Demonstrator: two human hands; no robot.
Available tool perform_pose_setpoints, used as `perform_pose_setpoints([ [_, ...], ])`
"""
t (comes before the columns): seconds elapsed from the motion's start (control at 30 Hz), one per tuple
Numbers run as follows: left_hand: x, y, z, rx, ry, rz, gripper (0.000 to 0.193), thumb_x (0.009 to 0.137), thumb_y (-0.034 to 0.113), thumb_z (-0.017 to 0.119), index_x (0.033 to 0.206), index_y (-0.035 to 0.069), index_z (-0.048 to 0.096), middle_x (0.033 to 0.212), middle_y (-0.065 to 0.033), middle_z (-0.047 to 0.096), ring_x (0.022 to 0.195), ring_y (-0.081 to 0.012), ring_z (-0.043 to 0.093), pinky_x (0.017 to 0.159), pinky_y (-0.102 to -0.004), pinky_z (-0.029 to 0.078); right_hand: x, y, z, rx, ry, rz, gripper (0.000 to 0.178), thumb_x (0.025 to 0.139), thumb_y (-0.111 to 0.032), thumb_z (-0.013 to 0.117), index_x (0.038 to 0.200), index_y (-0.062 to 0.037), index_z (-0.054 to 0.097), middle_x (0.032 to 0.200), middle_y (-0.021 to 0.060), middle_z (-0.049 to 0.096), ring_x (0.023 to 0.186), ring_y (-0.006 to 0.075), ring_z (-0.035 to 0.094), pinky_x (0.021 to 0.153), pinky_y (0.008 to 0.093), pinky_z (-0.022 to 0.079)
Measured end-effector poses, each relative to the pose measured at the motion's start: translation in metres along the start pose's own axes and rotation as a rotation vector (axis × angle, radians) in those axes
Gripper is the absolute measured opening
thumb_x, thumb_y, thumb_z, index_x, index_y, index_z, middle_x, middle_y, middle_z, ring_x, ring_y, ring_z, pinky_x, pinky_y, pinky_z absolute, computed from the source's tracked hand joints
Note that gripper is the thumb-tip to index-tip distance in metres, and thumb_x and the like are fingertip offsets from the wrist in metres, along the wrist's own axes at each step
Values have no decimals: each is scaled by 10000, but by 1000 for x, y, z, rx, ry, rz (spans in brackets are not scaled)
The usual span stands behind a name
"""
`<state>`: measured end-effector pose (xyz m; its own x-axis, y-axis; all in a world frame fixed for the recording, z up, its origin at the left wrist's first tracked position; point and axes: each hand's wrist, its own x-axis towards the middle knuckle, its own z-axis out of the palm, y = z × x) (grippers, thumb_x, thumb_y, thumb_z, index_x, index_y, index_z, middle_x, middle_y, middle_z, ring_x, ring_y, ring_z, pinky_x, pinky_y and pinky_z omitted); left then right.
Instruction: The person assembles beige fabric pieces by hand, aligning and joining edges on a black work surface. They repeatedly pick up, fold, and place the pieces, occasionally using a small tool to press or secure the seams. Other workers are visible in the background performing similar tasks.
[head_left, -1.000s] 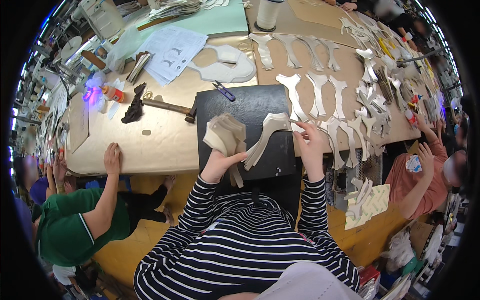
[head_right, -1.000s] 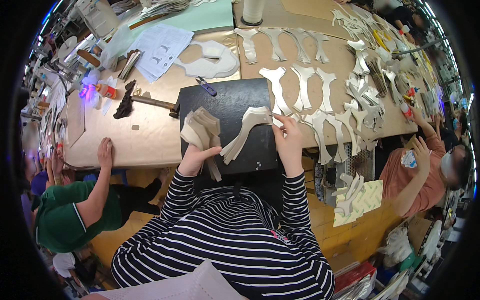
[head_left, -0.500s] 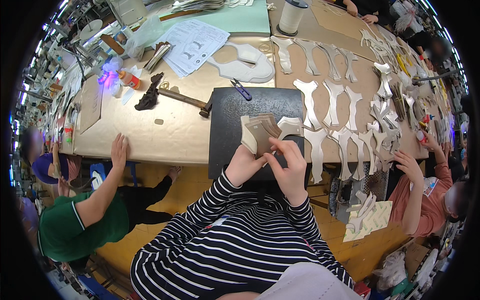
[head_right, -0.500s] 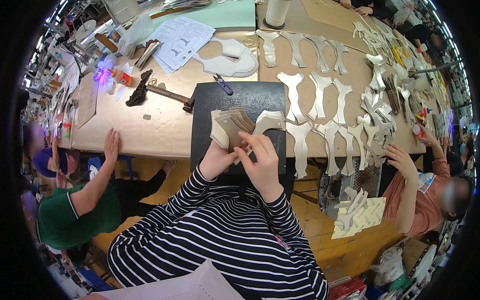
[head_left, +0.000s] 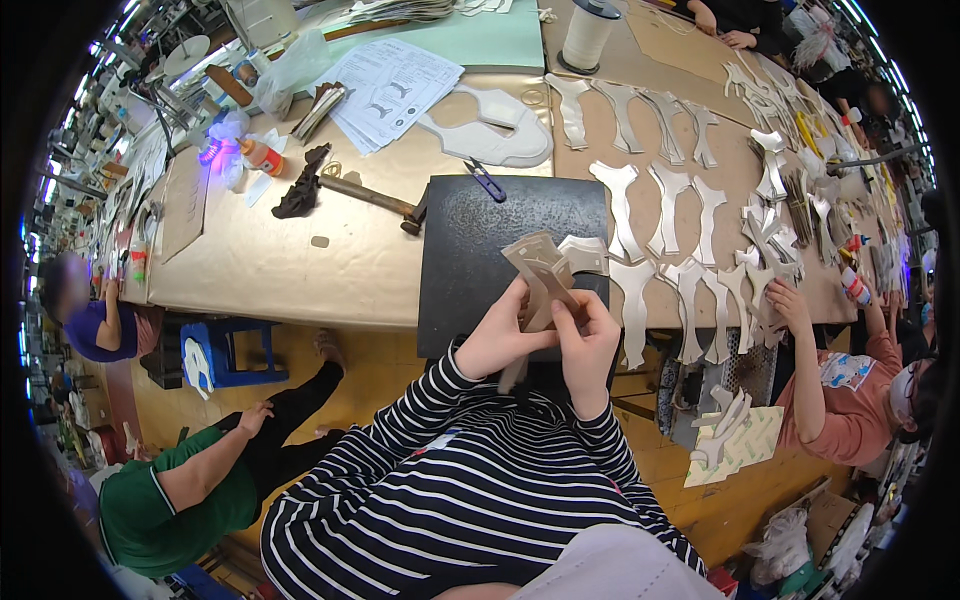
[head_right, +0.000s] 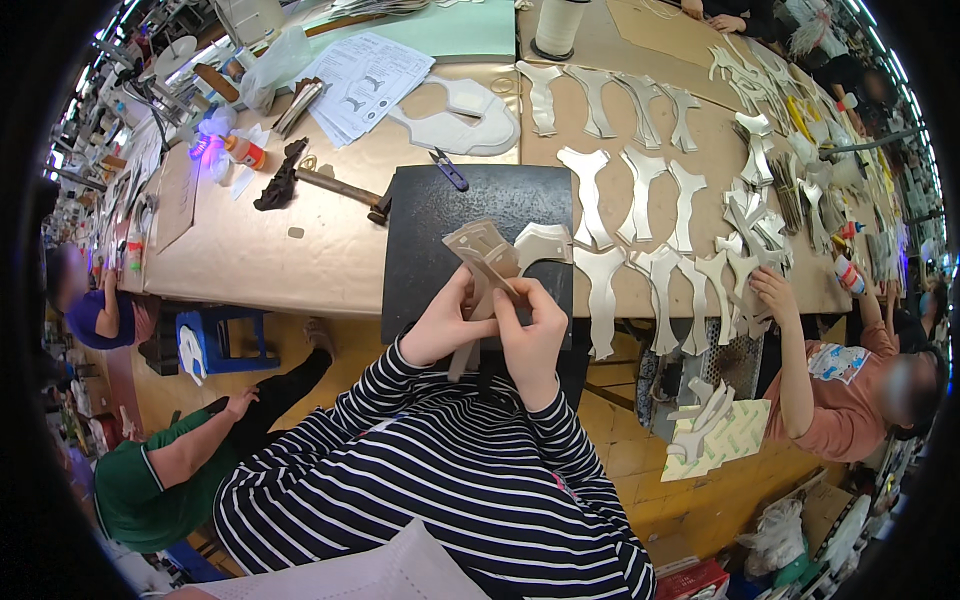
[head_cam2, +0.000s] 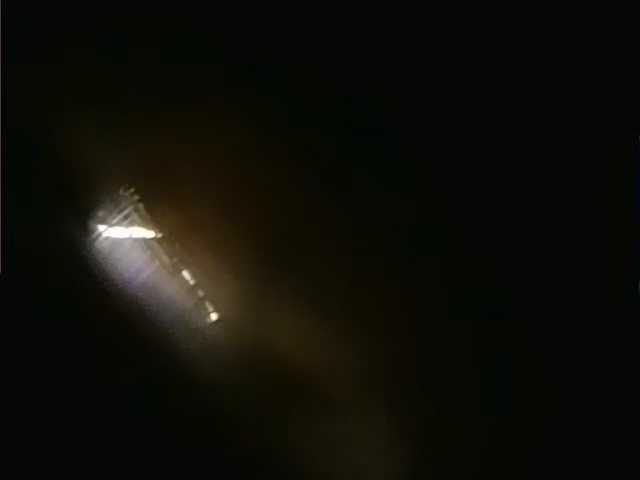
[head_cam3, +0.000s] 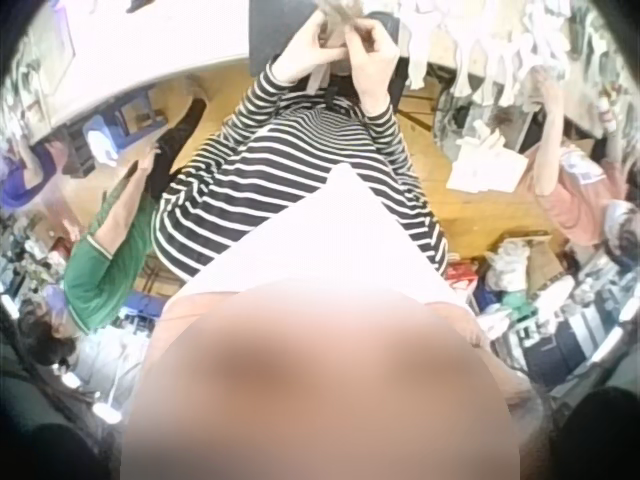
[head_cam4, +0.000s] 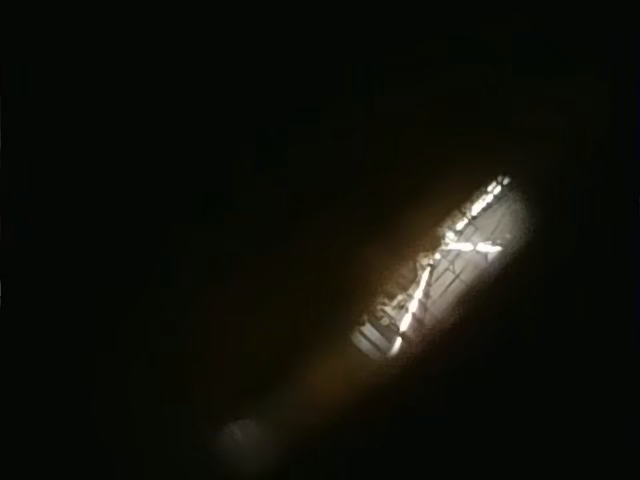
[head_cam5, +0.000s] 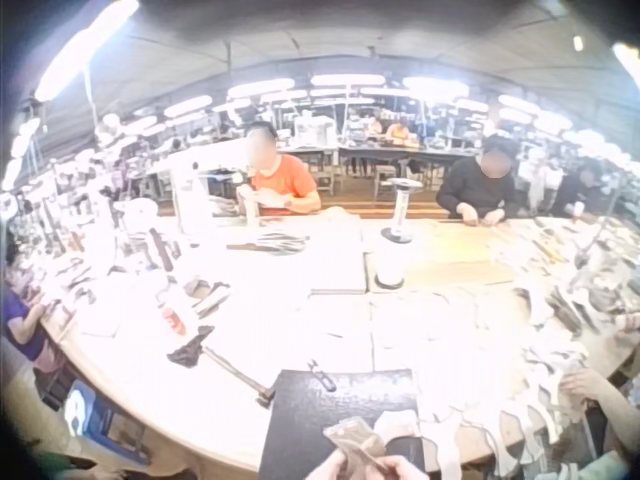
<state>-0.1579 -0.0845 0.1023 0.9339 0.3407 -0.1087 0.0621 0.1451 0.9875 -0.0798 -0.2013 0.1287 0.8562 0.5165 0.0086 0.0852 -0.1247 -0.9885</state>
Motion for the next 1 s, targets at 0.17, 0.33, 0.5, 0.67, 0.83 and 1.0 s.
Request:
perform_pose_setpoints([
  [0.17, -4, 3, -4, -332, -114, -130, 667, 968, 152, 613, 1499, 51, 222, 1356, -108, 468, 1212, -178, 516, 977, -335, 490, 2, 6, -8, 290, -98, 106, 124, 964, -105, 616, 956, 18, 627, 830, 18, 651, 689, 61, 605, 611, 192, 491],
  [0.33, -3, 4, -8, -463, -113, -231, 550, 1028, 157, 497, 1501, 59, 234, 1342, -103, 481, 1140, -161, 563, 911, -315, 526, 6, 8, -10, 420, -110, 212, 147, 978, -142, 604, 951, 0, 629, 859, 33, 668, 722, 55, 600, 627, 199, 481],
  [0.5, 1, 3, -9, -369, -25, -193, 490, 1036, 138, 461, 1480, 61, 270, 1237, -78, 532, 983, -127, 600, 834, -274, 534, 0, 6, -12, 523, -199, 221, 146, 979, -109, 570, 1006, 18, 638, 882, 67, 687, 777, 106, 639, 698, 223, 488],
  [0.67, 2, 6, -10, -501, 35, -131, 475, 1044, 161, 456, 1483, 75, 297, 1335, -72, 507, 1166, -142, 546, 967, -300, 474, -7, 1, -10, 495, -201, 103, 121, 954, -55, 602, 955, 50, 662, 879, 1, 573, 752, 81, 544, 722, 217, 436],
  [0.83, -1, 4, -8, -614, 31, -95, 458, 1057, 189, 422, 1481, 74, 293, 1361, -82, 501, 1205, -156, 539, 996, -304, 463, -6, -6, -6, 456, -91, 176, 204, 937, -28, 619, 1127, 45, 627, 882, 11, 583, 760, 74, 568, 705, 203, 475],
  [1.0, -3, 0, -11, -470, -4, -104, 484, 1043, 169, 452, 1483, 69, 276, 1367, -88, 483, 1221, -166, 517, 1009, -334, 452, -10, -8, -7, 261, -80, 90, 331, 923, 0, 624, 1252, 9, 586, 968, 40, 627, 735, 84, 575, 661, 214, 493],
])
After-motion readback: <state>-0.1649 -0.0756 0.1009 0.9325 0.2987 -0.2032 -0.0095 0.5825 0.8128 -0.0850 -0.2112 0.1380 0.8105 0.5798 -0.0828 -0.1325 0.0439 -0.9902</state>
